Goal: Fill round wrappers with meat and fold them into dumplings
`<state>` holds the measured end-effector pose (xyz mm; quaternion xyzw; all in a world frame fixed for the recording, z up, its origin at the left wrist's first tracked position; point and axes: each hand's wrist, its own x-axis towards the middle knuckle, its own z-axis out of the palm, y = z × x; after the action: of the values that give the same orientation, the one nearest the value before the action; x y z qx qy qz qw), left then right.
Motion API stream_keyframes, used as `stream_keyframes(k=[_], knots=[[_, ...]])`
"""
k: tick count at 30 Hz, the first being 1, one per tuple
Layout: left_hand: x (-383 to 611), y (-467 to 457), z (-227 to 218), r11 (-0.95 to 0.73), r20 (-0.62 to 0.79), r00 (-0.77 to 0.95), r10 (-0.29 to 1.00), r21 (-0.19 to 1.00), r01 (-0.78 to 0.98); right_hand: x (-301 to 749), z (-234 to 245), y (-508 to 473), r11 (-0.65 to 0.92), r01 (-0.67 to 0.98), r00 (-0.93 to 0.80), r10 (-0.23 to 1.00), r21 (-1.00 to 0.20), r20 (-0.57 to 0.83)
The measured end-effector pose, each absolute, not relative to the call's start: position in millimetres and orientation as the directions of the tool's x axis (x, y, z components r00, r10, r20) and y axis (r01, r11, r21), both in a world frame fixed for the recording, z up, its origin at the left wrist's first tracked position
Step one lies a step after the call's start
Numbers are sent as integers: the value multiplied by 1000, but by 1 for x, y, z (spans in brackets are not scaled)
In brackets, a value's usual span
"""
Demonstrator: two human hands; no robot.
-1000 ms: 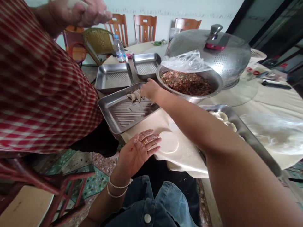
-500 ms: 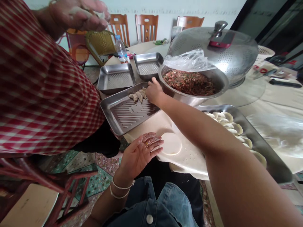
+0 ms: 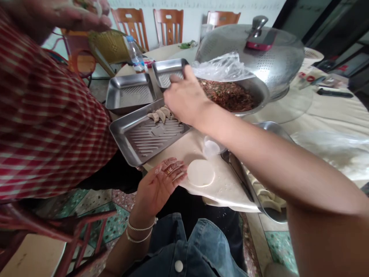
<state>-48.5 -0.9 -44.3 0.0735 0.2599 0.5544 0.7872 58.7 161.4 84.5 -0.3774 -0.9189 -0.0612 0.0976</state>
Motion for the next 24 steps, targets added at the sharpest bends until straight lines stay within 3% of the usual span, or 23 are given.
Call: stream_keyframes(k=[1, 3, 9, 15, 19, 24], knots=[[-48, 1, -45, 366, -327, 239, 914, 416, -832, 72, 96, 146, 671, 718, -696, 689, 186, 201], [-45, 4, -46, 352, -323, 219, 921, 445, -824, 104, 108, 120, 655, 729, -684, 707, 197, 179], [-31, 14, -47, 265, -302, 106, 948, 555, -789, 175, 49, 59, 689, 630, -697, 705, -356, 131], [-24, 12, -41, 239, -336, 34, 941, 591, -770, 169, -16, 26, 713, 669, -738, 670, -208, -76], [-25, 6, -43, 232, -340, 18, 940, 599, -766, 167, -16, 33, 675, 684, -725, 671, -278, -156], [-25, 5, -44, 215, -325, 11, 946, 598, -772, 172, -10, 40, 637, 629, -754, 640, -445, -149]])
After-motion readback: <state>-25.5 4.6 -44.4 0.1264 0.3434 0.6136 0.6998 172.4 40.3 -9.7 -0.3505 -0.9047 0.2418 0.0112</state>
